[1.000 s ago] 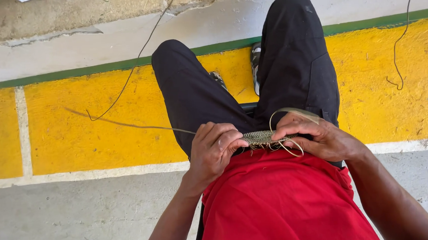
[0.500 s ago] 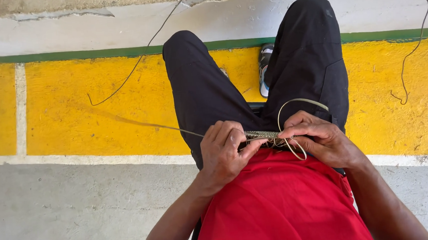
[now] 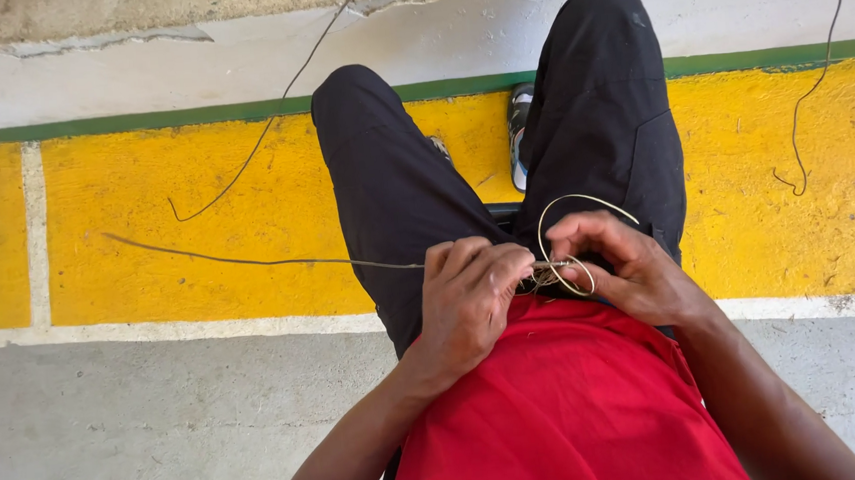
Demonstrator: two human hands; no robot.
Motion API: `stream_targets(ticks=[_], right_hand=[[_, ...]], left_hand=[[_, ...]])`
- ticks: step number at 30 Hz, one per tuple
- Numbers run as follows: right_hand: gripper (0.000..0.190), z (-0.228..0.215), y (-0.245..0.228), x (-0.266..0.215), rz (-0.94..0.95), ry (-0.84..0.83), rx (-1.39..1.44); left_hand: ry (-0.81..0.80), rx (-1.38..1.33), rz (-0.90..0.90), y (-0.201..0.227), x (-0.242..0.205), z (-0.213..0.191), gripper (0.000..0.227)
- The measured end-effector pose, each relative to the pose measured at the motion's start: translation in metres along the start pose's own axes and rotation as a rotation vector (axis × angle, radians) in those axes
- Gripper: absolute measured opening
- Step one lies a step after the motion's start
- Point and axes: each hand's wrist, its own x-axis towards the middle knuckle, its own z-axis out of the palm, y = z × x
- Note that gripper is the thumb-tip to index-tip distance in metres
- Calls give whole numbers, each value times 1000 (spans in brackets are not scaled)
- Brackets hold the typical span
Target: The recorder is weaving a circular base for a basket or mat using thin natural fiber strips.
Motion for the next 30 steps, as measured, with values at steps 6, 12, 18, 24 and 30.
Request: stream_targets(ticks=[6,12,18,24,30], right_hand=[[20,-28,-11,33,91,112,-185],[19,-32,-3,66,-17,-45,-250],[42,-26,-17,73,-149,300,-239],[42,-32,-96,62,-375,500,-144],[33,-44,-116,39,-406,590,-329]], left_hand=[[-101,-190,-253,-7,19,11,15],[-111,-209,-294,-14,32,16,16],[-155,-166,-208,-19,33,18,16],[-176,-152,-152,-14,29,18,16],[-210,-141,-206,-17,38,11,16]])
